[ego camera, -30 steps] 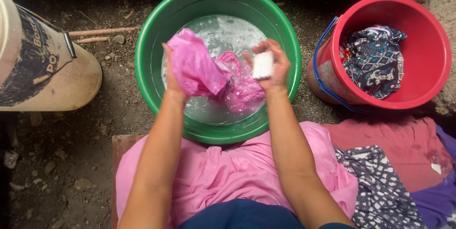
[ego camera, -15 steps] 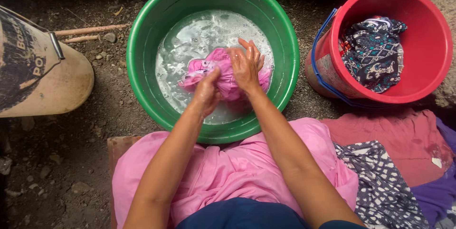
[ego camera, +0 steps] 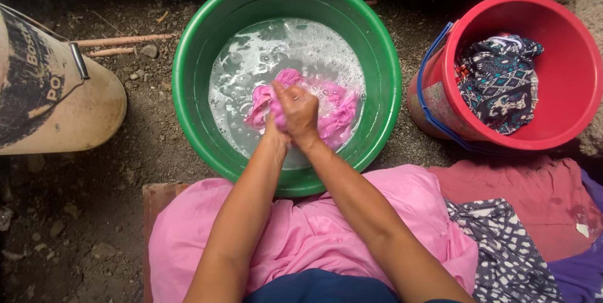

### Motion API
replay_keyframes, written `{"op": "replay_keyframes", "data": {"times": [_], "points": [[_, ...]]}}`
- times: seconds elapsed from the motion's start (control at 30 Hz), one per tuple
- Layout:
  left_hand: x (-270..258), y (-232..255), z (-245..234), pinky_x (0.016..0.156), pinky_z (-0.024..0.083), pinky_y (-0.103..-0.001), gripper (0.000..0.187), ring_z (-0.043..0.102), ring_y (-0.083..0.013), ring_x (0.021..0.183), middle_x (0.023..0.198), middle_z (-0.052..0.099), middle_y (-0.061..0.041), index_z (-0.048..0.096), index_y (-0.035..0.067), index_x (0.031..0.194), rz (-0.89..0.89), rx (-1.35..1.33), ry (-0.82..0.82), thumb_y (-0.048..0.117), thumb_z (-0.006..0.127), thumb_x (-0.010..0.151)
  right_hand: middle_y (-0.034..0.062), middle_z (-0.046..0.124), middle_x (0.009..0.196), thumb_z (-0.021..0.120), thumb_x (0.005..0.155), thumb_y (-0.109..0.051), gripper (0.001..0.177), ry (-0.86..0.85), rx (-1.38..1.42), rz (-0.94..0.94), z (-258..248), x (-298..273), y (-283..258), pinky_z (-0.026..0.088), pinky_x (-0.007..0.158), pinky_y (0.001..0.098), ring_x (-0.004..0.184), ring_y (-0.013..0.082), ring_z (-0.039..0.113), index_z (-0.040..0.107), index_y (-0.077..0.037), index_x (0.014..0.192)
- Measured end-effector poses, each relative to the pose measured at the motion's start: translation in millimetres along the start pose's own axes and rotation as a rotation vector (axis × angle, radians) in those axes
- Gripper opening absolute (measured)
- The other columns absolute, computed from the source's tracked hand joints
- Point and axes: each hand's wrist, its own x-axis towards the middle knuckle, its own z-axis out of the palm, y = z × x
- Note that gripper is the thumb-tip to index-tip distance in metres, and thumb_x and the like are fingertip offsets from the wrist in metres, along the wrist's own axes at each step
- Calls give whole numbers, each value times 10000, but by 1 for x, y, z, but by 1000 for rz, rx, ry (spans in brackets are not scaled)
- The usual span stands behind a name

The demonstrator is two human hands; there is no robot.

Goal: The person washes a pink garment by hand in a green basin of water, applying a bar of soap and scrubbing the fabric together while sitting on the ground.

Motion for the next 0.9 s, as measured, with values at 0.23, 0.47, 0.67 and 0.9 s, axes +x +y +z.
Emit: {"op": "replay_keyframes", "data": {"times": [0.23,0.47,0.67,0.9], "points": [[-39,-9,39,472,383,-360,445,495,-144,600,744,593,-50,704,2,895,95,836,458,421,582,983,56,593,659,673,1004,-333,361,-38,-277,89,-33,41,37,450,570,314,588,140,530,635,-72,757],[-76,85,112,625,577,-369,406,682,-193,714,852,698,-78,666,72,943,275,530,412,472,699,885,102,654,978,833,954,-331,373,-440,-158,-165,-81,45,27,531,774,289,885,147,649,633,-30,1047],[-34,8,65,591,491,-377,404,615,-216,675,818,617,-78,669,94,917,103,305,260,497,653,930,66,651,767,807,962,-146,171,-119,102,-96,-14,3,-15,486,615,302,663,115,599,699,-26,904],[-52,1,62,528,373,-374,433,503,-208,629,766,537,-70,665,85,910,64,515,459,499,590,1011,97,523,556,717,1031,-118,374,25,-197,-148,-7,25,-5,314,482,361,506,122,413,644,-20,677]]}}
